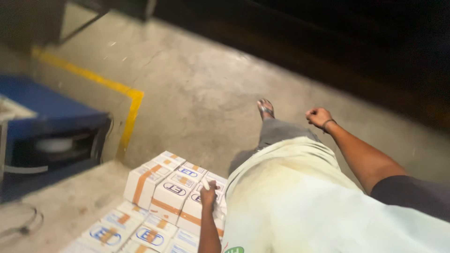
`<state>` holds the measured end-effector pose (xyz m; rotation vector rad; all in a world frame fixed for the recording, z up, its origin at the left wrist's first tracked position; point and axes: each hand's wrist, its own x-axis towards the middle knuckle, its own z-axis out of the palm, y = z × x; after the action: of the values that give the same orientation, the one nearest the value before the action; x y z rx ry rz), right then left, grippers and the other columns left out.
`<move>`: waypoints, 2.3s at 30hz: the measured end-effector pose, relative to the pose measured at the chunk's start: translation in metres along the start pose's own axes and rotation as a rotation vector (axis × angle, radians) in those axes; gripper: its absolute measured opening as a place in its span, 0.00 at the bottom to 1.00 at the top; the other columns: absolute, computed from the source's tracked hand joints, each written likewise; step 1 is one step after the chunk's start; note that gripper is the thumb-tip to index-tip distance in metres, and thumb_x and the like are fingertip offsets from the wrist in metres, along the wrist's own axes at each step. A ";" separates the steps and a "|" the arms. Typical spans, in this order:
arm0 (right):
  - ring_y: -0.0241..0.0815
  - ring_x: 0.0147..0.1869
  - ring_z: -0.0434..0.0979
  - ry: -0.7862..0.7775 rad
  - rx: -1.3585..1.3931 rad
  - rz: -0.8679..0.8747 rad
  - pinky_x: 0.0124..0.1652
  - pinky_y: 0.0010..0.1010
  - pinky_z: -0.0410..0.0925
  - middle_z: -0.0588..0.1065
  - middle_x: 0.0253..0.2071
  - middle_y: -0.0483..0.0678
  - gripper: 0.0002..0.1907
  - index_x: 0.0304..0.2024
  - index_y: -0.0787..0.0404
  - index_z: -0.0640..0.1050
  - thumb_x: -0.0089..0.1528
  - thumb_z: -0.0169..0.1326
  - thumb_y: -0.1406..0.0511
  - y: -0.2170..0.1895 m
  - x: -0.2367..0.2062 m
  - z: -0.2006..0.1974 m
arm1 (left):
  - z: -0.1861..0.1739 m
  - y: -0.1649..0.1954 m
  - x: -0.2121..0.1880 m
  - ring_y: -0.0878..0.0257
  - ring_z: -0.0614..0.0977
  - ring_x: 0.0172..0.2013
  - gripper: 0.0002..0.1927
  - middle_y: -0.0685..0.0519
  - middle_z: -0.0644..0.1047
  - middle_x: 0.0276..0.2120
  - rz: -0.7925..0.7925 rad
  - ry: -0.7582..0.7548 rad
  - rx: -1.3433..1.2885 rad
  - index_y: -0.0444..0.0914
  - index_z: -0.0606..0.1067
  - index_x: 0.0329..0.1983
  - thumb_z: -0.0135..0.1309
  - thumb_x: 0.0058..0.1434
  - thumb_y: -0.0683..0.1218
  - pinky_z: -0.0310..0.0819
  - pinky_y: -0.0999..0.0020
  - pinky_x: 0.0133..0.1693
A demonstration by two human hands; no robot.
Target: The person picks cylindrical metal parts from a tray, wraps each one in a small plastic bag, and places them into a cardboard box. After filling the box, the person closes it and seals it with packing tape before stacking it with other finished boxes.
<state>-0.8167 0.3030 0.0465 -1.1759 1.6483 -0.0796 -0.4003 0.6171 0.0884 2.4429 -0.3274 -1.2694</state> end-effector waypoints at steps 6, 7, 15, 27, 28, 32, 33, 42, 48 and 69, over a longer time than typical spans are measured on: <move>0.34 0.35 0.81 -0.148 -0.005 -0.398 0.38 0.29 0.74 0.81 0.34 0.46 0.08 0.42 0.63 0.81 0.63 0.57 0.66 -0.241 0.141 0.040 | -0.027 0.092 0.052 0.63 0.78 0.25 0.20 0.49 0.84 0.29 0.019 0.223 -0.290 0.34 0.82 0.40 0.56 0.65 0.56 0.71 0.65 0.31; 0.33 0.35 0.81 -0.162 0.021 -0.460 0.38 0.28 0.74 0.81 0.34 0.45 0.08 0.43 0.63 0.81 0.62 0.56 0.68 -0.272 0.162 0.054 | -0.028 0.106 0.070 0.64 0.80 0.28 0.20 0.51 0.84 0.29 0.058 0.254 -0.262 0.35 0.83 0.39 0.57 0.65 0.57 0.72 0.66 0.33; 0.42 0.34 0.81 -0.258 -0.423 -0.457 0.39 0.34 0.73 0.82 0.29 0.50 0.19 0.34 0.61 0.82 0.68 0.53 0.53 -0.348 0.271 0.138 | -0.025 0.125 0.199 0.54 0.79 0.28 0.15 0.45 0.82 0.30 -0.046 0.177 -0.130 0.36 0.80 0.43 0.56 0.62 0.52 0.73 0.57 0.31; 0.47 0.50 0.83 0.037 -0.225 -0.546 0.52 0.37 0.72 0.82 0.45 0.52 0.18 0.47 0.61 0.81 0.60 0.61 0.56 -0.663 0.435 0.155 | -0.283 0.404 0.503 0.61 0.82 0.29 0.12 0.49 0.84 0.30 0.031 0.252 -0.391 0.33 0.83 0.42 0.60 0.58 0.44 0.76 0.65 0.33; 0.47 0.52 0.83 0.053 -0.184 -0.644 0.53 0.37 0.72 0.82 0.47 0.52 0.19 0.50 0.61 0.80 0.61 0.60 0.57 -0.720 0.451 0.155 | -0.306 0.453 0.535 0.59 0.82 0.30 0.12 0.49 0.84 0.30 0.030 0.236 -0.316 0.35 0.82 0.44 0.59 0.59 0.46 0.75 0.63 0.35; 0.56 0.61 0.76 0.266 -0.187 -1.079 0.58 0.40 0.68 0.77 0.56 0.58 0.21 0.56 0.63 0.77 0.66 0.62 0.57 -0.937 0.506 0.139 | -0.347 0.643 0.638 0.55 0.83 0.29 0.17 0.47 0.82 0.26 0.314 0.278 -0.095 0.34 0.81 0.33 0.58 0.63 0.54 0.76 0.59 0.36; 0.59 0.64 0.76 0.266 -0.169 -1.138 0.61 0.44 0.68 0.76 0.59 0.59 0.23 0.57 0.62 0.76 0.66 0.61 0.55 -0.983 0.521 0.134 | -0.350 0.690 0.659 0.53 0.83 0.29 0.22 0.45 0.82 0.26 0.365 0.238 -0.049 0.30 0.80 0.32 0.58 0.68 0.56 0.75 0.60 0.36; 0.80 0.66 0.62 0.190 -0.498 -0.641 0.62 0.60 0.58 0.58 0.64 0.85 0.60 0.73 0.57 0.64 0.46 0.65 0.36 -1.089 0.643 0.168 | -0.361 1.062 0.696 0.43 0.83 0.43 0.12 0.39 0.81 0.40 1.119 0.218 0.029 0.36 0.78 0.48 0.58 0.64 0.44 0.78 0.57 0.44; 0.67 0.71 0.66 -0.017 -0.400 -0.625 0.75 0.47 0.34 0.74 0.59 0.65 0.63 0.70 0.64 0.63 0.42 0.72 0.41 -1.065 0.656 0.176 | -0.360 1.179 0.776 0.42 0.83 0.43 0.12 0.44 0.82 0.41 1.051 0.235 0.584 0.40 0.80 0.44 0.57 0.63 0.51 0.76 0.46 0.45; 0.93 0.64 0.56 0.445 -0.435 -0.212 0.61 0.63 0.60 0.48 0.65 0.88 0.56 0.63 0.63 0.62 0.41 0.78 0.53 -1.116 0.563 0.230 | -0.364 1.212 0.850 0.46 0.83 0.28 0.12 0.46 0.82 0.27 1.311 -0.254 0.858 0.44 0.84 0.30 0.69 0.47 0.54 0.75 0.51 0.33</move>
<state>0.1030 -0.5628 0.1855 -1.7604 1.9821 -0.1289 0.3383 -0.7143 0.1662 1.7043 -2.3983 -0.7980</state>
